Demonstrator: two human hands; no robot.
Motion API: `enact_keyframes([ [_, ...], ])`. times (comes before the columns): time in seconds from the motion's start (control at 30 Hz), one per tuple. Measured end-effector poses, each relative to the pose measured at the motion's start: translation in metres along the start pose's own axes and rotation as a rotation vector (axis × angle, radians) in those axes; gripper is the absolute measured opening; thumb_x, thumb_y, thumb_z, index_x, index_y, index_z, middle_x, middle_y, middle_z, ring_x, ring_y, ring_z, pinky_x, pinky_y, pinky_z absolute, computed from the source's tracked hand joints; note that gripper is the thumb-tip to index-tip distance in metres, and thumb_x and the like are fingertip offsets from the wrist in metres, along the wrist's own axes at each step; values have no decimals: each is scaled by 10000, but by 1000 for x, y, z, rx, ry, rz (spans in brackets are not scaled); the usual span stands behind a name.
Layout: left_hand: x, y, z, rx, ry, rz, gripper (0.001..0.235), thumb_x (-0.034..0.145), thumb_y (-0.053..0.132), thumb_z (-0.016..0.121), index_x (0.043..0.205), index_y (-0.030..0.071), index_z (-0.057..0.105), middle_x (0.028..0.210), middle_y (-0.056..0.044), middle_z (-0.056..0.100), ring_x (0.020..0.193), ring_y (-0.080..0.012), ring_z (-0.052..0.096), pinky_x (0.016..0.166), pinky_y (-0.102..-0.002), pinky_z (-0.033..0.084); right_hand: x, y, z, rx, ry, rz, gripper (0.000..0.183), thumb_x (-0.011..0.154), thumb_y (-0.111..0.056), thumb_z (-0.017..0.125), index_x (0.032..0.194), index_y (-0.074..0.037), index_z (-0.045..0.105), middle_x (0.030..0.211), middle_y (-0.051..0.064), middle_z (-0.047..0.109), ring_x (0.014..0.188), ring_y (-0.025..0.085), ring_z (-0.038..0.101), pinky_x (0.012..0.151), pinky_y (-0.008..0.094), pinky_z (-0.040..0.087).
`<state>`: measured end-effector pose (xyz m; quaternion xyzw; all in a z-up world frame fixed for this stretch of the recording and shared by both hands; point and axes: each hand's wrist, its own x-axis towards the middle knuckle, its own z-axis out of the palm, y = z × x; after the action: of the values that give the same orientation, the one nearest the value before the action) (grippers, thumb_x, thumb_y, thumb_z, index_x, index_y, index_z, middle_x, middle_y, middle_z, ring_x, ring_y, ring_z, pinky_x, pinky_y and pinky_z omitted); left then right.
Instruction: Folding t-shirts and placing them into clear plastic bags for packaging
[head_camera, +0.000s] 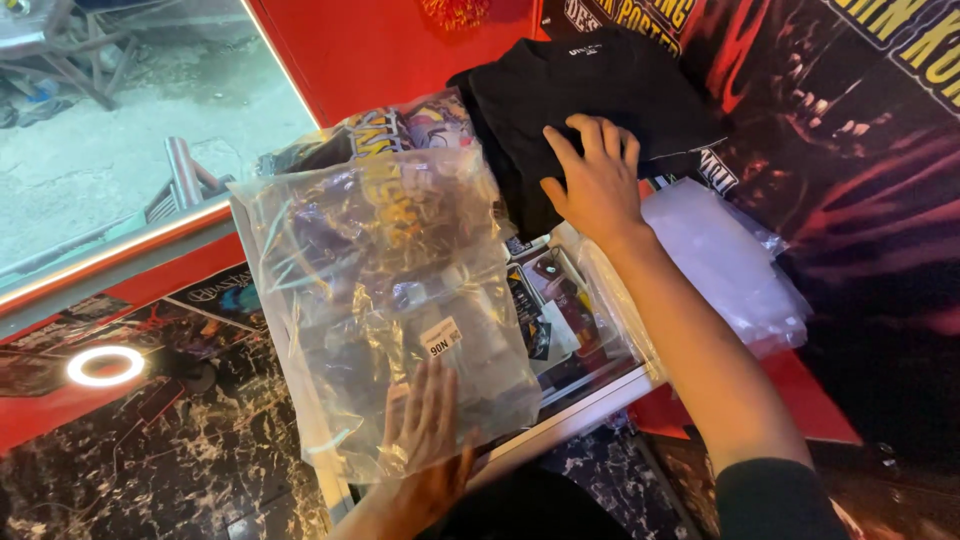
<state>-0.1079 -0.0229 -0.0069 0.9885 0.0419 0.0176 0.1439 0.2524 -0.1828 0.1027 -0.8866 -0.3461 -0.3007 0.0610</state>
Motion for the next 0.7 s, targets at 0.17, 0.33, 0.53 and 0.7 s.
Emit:
enact_keyframes([
  [0.17,-17,16,-43,510,287,390,1186,881,853,293,1611,-48,47,1690,-317,-11,1572,-438,6,1226,-478,73,0,2,7,-50,23,20,622,783,-350,832,1367,-197,680,1359,80,521,1246,336,455,983,535,389],
  [0.33,39,34,-187,-292,-671,564,369,1023,269,457,1344,128,570,1335,-108,610,1247,-318,578,1035,-440,482,5,-2,6,70,45,91,540,847,-303,747,1370,-184,692,1279,83,570,1161,345,486,925,540,413],
  [0.53,145,16,-157,62,431,246,706,1055,481,498,1624,107,311,1692,-208,228,1566,-453,184,1220,-693,91,9,3,-2,298,65,181,459,937,-232,642,1382,-122,659,1248,114,586,1149,386,528,917,565,437],
  [0.7,184,-1,-110,122,477,153,727,1044,479,498,1636,100,310,1708,-229,188,1582,-429,79,1176,-764,-42,16,34,10,593,192,361,265,1032,-314,650,1192,-118,730,1102,106,626,1100,419,599,954,557,487],
])
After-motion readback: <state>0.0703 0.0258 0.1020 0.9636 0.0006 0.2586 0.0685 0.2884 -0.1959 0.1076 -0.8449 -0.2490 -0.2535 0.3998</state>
